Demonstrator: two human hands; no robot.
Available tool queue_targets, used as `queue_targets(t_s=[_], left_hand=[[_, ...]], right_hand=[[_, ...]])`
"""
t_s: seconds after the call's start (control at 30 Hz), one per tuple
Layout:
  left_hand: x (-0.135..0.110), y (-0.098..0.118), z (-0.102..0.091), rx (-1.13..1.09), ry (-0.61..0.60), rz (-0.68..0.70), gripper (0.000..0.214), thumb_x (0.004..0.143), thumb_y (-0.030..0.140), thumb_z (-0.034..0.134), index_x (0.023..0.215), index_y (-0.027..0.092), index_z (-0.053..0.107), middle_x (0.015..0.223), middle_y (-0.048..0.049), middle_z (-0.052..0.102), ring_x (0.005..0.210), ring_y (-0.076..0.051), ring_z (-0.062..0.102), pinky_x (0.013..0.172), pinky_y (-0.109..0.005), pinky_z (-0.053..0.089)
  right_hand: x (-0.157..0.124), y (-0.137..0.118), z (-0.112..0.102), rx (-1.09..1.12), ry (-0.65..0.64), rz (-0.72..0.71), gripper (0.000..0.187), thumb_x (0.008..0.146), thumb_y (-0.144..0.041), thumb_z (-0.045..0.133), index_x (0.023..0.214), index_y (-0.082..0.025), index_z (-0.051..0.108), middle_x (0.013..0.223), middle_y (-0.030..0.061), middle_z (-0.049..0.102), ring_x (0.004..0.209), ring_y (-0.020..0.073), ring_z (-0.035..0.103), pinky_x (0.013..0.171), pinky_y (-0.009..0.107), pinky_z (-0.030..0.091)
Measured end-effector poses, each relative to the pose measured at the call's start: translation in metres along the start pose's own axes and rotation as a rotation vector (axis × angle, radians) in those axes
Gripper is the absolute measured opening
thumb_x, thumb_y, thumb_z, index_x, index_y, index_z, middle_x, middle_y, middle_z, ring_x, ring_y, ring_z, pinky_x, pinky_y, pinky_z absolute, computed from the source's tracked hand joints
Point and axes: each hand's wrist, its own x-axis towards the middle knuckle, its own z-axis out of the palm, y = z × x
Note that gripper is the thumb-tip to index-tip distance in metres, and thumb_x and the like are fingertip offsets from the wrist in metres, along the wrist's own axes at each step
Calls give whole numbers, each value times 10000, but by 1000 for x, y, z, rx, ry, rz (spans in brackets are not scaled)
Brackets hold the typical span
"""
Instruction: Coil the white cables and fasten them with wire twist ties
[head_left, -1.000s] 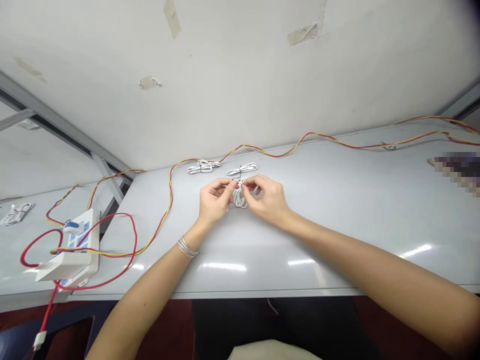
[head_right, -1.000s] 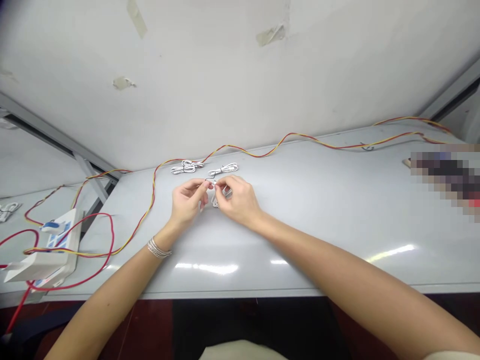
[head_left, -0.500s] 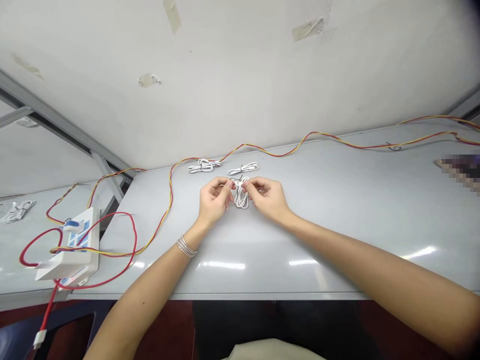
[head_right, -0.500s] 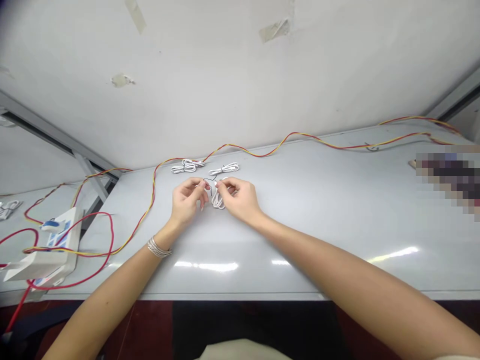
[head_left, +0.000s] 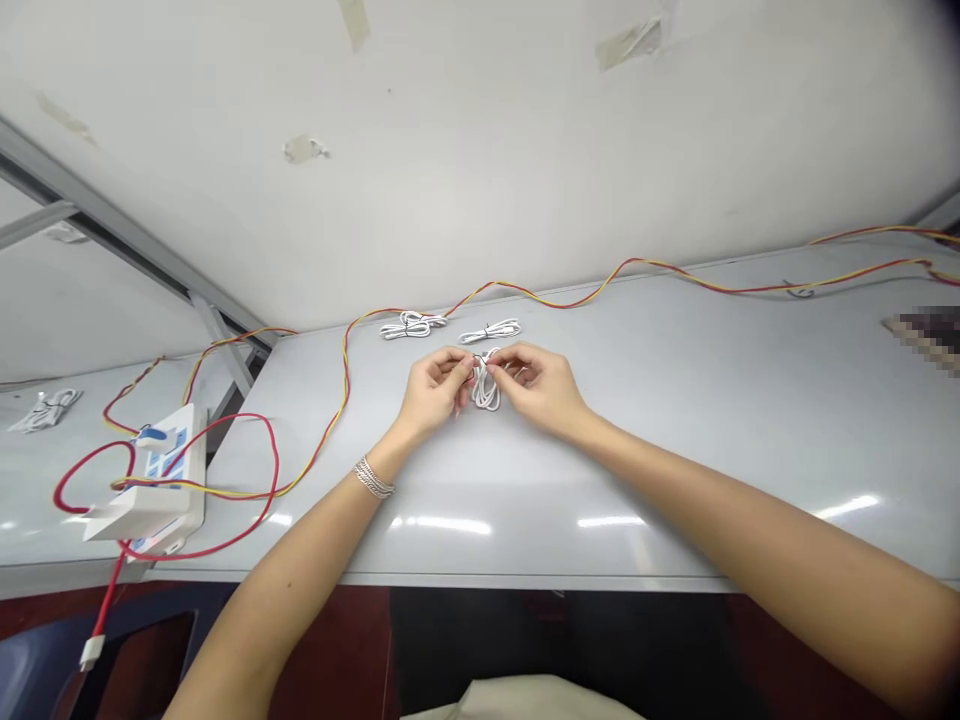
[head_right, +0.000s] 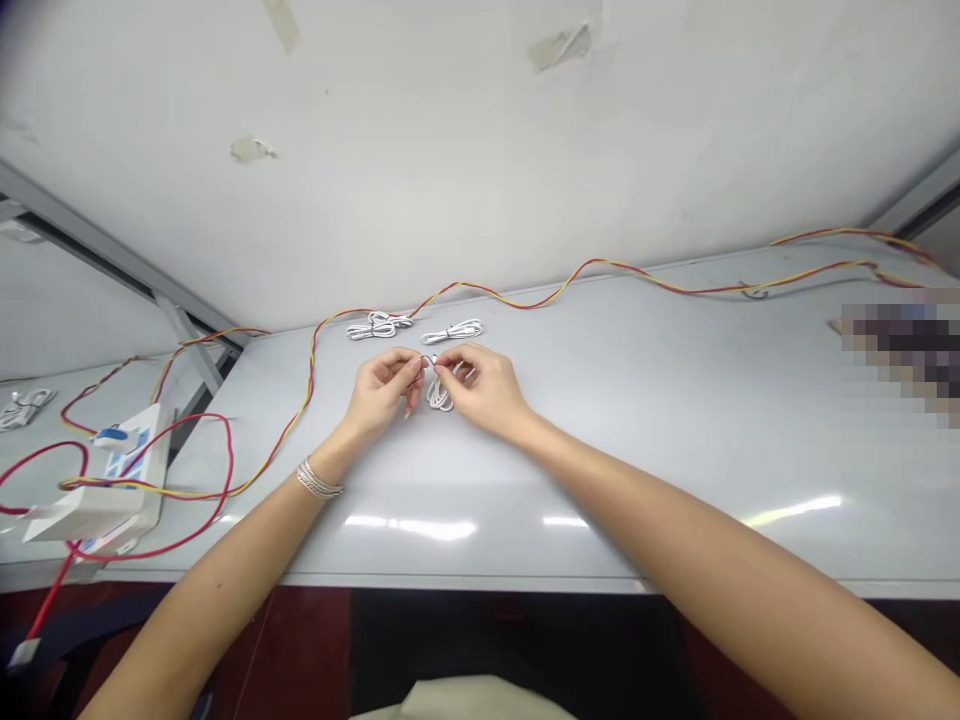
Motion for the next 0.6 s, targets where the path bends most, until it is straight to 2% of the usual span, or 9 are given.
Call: queue_targets(t_s=[0.2, 0.4, 0.6], left_hand=[[4, -1, -4, 90, 24, 14, 444, 725, 552, 777, 847, 142, 660, 617, -4, 596, 383, -86, 517, 309, -201, 375], [6, -2, -5, 53, -3, -16, 437, 724, 514, 789, 875, 117, 685, 666, -31, 641, 423, -121, 582, 341, -225, 432], [7, 0, -9, 55, 14, -113, 460, 748, 523, 752, 904, 95, 689, 734, -74, 678, 466, -138, 622, 378, -229, 470]], right_hand=[[3, 3, 0, 41, -51, 75, 159, 834, -288, 633, 889, -161, 711, 860, 63, 732, 715, 154, 659, 613, 259, 510], [5, 7, 0, 65, -90, 153, 184, 812, -299, 637, 891, -156, 721, 833, 65, 736, 652, 155, 643, 585, 274, 512], [8, 12, 0, 77, -24, 202, 180, 796, -285, 650, 878, -152, 740, 841, 73, 740, 632, 149, 631, 563, 275, 523]])
